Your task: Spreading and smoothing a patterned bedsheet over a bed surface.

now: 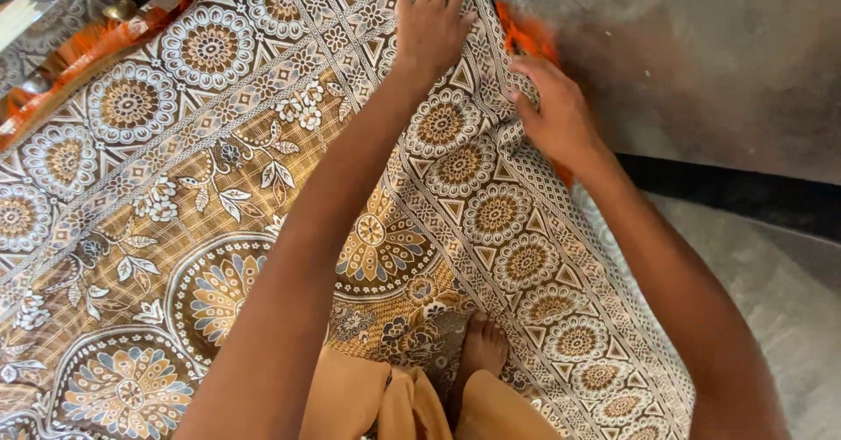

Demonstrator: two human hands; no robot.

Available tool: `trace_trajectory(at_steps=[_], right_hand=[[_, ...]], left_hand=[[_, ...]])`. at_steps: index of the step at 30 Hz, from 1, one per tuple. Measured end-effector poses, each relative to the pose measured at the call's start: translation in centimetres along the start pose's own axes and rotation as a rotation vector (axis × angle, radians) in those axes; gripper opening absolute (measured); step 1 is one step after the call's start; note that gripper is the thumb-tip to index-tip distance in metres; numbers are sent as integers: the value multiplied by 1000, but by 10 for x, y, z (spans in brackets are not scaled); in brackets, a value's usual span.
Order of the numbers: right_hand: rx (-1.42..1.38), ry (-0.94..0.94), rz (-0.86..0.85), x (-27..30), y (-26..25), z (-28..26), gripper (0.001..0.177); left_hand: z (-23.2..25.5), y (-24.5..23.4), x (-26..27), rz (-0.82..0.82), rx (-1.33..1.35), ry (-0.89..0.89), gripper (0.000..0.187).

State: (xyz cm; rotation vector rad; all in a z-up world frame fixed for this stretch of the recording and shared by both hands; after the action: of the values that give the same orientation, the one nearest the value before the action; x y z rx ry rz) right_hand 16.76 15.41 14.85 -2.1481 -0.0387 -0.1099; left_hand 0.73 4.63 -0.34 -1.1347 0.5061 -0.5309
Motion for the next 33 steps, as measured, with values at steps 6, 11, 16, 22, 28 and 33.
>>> trace_trajectory(at_steps=[6,11,16,22,28,33], right_hand=[[37,-70,147,64,-22,-9,32],[175,226,30,118,-8,22,25],[182,393,-35,138,14,50,34],[97,505,-62,163,19,65,26],[628,311,229,195,-15,26,14],[824,416,239,223,-31,27,16]], left_hand=[[10,-18,25,115,81,101,62],[33,-47,39,-81,234,145,58],[54,-39,42,-151,227,208,57],[73,-32,62,-131,273,311,56],[92,-50,83,-227,325,368,50],[110,-41,93,-168,386,498,47]])
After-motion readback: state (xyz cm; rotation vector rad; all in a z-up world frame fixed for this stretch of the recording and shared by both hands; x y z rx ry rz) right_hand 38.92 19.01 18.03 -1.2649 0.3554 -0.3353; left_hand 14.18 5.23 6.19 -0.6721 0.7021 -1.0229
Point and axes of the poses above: each hand's wrist, its own x-axis away from the middle knuckle, its own y-axis out of the palm, z = x × y, the point moved 6 cm from there along -x, towards the middle knuckle, and after that the axes turned 10 degrees about x, right-handed, at the moved point
